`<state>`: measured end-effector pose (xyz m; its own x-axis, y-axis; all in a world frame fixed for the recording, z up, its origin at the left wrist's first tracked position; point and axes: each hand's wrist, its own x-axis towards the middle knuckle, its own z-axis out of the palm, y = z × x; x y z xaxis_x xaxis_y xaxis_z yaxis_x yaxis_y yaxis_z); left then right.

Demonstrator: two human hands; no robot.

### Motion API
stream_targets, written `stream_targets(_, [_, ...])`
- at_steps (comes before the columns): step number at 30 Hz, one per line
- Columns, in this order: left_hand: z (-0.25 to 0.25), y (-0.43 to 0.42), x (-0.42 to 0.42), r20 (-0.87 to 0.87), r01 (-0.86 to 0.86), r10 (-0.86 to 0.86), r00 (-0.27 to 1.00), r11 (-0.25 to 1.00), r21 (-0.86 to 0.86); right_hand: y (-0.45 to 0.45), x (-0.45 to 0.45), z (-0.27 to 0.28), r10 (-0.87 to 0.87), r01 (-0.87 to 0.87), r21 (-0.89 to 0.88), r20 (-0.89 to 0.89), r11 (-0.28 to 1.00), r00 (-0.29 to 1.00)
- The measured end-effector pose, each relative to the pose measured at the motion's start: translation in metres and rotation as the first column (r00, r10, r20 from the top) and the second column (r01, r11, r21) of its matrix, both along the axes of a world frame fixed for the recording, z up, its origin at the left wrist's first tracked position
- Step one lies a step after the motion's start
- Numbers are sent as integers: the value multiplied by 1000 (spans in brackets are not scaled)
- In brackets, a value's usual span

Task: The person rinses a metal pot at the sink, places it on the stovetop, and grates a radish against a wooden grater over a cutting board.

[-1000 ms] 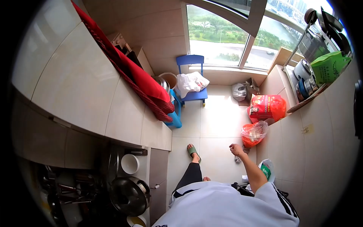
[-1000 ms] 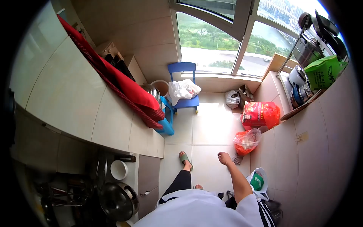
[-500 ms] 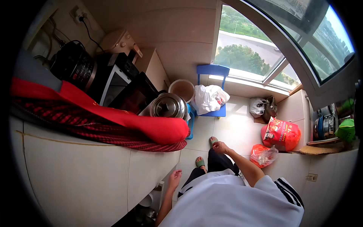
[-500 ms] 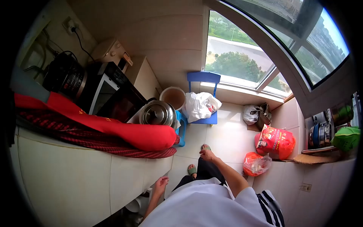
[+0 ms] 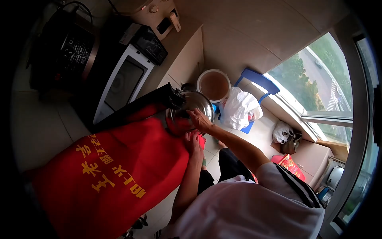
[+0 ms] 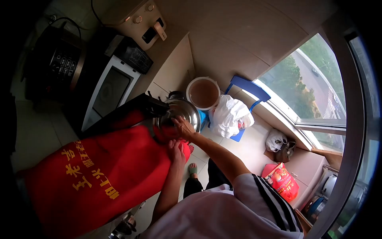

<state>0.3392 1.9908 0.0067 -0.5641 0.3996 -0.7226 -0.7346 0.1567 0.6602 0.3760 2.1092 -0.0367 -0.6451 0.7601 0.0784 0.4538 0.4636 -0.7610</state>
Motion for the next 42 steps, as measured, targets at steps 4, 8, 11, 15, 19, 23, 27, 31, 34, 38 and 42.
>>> stream_targets(4, [-64, -44, -28, 128, -174, 231, 965, 921, -347, 12, -23, 1, 169, -175, 21, 160, 984, 972])
stream_targets(8, [-121, -82, -55, 423, -128, 338, 840, 883, -451, 19, -30, -1, 228, -235, 17, 185, 972, 956])
stream_targets(11, [-145, -96, -53, 489, -177, 332, 807, 925, -335, 21, -32, -2, 233, -239, 10, 183, 971, 955])
stream_targets(15, [-179, -113, -49, 541, -144, 240, 806, 966, -214, 26, -31, -3, 253, -262, 28, 181, 965, 950])
stream_targets(19, [-155, -93, -42, 313, -34, 89, 946, 984, -176, 43, -29, -19, 218, -239, 137, 152, 961, 964])
stream_targets(23, [-155, -58, -32, 253, -127, 146, 956, 988, -92, 75, -20, 3, 229, -238, 106, 86, 966, 970])
stream_targets(27, [-107, -27, -14, 278, -176, 128, 952, 972, 153, 95, 2, 7, 193, -203, 146, 75, 968, 978])
stream_targets(31, [-74, -39, 13, 173, 19, -67, 983, 964, 266, 86, 60, 34, 202, -216, 127, 117, 968, 972])
stream_targets(34, [-29, -69, 55, 202, -75, 29, 979, 973, 220, 46, 113, 65, 167, -174, 81, 88, 981, 982])
stream_targets(38, [-18, -146, 93, 256, 61, -98, 962, 987, 149, -29, 161, 90, 84, -99, 72, 181, 992, 980])
stream_targets(42, [-19, -228, 118, 188, 94, -111, 976, 991, 99, -106, 183, 91, 122, -138, 64, 214, 988, 969])
